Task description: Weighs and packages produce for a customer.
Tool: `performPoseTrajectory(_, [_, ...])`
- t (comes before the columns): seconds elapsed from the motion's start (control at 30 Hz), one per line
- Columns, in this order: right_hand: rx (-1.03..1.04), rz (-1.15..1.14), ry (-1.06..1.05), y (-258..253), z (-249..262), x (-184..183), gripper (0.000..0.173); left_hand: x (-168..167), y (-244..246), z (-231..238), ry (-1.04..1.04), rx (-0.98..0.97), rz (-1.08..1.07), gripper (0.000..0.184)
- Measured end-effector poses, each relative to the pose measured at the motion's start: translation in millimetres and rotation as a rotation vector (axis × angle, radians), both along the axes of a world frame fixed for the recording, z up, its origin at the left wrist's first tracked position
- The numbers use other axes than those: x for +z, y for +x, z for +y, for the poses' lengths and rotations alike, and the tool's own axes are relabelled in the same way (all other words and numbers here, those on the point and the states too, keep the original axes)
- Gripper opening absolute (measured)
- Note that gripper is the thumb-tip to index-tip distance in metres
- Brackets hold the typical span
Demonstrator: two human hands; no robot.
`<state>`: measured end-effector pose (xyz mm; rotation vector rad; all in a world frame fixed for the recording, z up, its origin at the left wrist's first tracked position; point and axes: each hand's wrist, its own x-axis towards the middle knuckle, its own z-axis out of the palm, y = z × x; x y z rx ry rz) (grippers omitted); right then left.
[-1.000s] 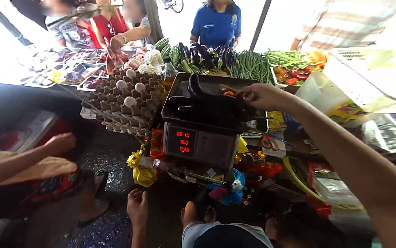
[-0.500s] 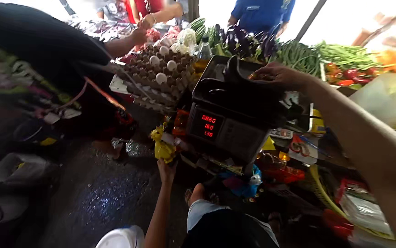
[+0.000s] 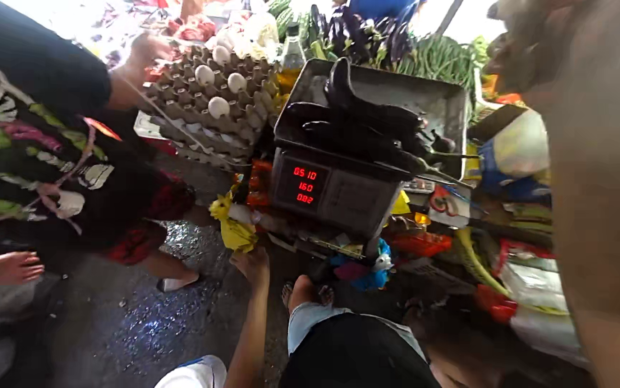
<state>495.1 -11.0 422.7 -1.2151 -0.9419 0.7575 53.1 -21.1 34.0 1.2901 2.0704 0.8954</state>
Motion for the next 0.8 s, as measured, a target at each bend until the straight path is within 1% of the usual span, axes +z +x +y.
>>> performPoseTrajectory(0.03, [0.000, -0.068, 0.013, -15.4, -18.3, 5.0, 0.047, 20.4, 18.3, -11.6, 0.038, 0.026, -0.071, 0.071])
performPoseTrajectory(0.07, [0.011, -0.158, 0.031, -34.5, -41.1, 6.5, 0.038, 39.9, 36.1, -25.6, 0.132, -0.007, -0.128, 0.063])
performPoseTrajectory(0.1, [0.064, -0.240, 0.067, -52.9, -66.6, 1.3, 0.031, 54.5, 52.1, -40.1, 0.281, -0.106, -0.144, 0.056])
performPoseTrajectory(0.13, [0.132, -0.323, 0.076, -73.2, -94.2, -10.6, 0.029, 66.2, 65.7, -51.2, 0.458, -0.236, -0.098, 0.046])
performPoseTrajectory(0.17, [0.191, -0.361, 0.058, -93.2, -115.2, -27.9, 0.030, 77.4, 78.2, -55.5, 0.616, -0.370, -0.029, 0.033])
performPoseTrajectory(0.2, [0.206, -0.440, 0.014, -112.8, -128.4, -49.4, 0.031, 88.9, 90.1, -54.6, 0.727, -0.495, 0.047, 0.024])
performPoseTrajectory(0.23, [0.190, -0.544, -0.075, -130.3, -137.4, -76.0, 0.031, 98.2, 101.7, -50.7, 0.789, -0.590, 0.134, 0.027])
performPoseTrajectory(0.3, [0.180, -0.736, -0.347, -155.2, -143.3, -132.3, 0.040, 107.7, 122.3, -41.5, 0.801, -0.669, 0.245, 0.053])
performPoseTrajectory(0.33, [0.194, -0.803, -0.478, -163.0, -141.7, -155.3, 0.048, 110.2, 129.0, -36.7, 0.782, -0.684, 0.291, 0.063])
performPoseTrajectory(0.37, [0.215, -0.852, -0.590, -168.5, -138.7, -173.1, 0.056, 112.8, 132.4, -32.4, 0.760, -0.708, 0.353, 0.070])
performPoseTrajectory(0.43, [0.243, -0.918, -0.729, -175.5, -131.6, -191.7, 0.064, 118.9, 132.4, -28.5, 0.711, -0.751, 0.492, 0.074])
performPoseTrajectory(0.5, [0.263, -0.946, -0.813, -179.9, -124.7, -195.3, 0.065, 122.3, 130.0, -27.3, 0.707, -0.772, 0.589, 0.070])
performPoseTrajectory(0.57, [0.286, -0.970, -0.911, -184.8, -118.6, -192.6, 0.066, 121.6, 127.5, -28.5, 0.713, -0.813, 0.597, 0.067])
performPoseTrajectory(0.63, [0.290, -0.999, -0.972, -189.2, -113.3, -186.5, 0.066, 123.0, 127.3, -28.6, 0.724, -0.820, 0.580, 0.069])
performPoseTrajectory(0.73, [0.332, -0.986, -0.976, -185.8, -111.1, -172.6, 0.060, 126.9, 129.9, -30.1, 0.652, -0.820, 0.595, 0.077])
performPoseTrajectory(0.77, [0.356, -0.953, -0.950, -180.3, -112.1, -164.8, 0.058, 128.3, 131.2, -30.0, 0.627, -0.821, 0.579, 0.076])
performPoseTrajectory(0.8, [0.362, -0.913, -0.879, -173.0, -115.1, -155.6, 0.056, 130.3, 132.6, -29.9, 0.595, -0.832, 0.523, 0.076])
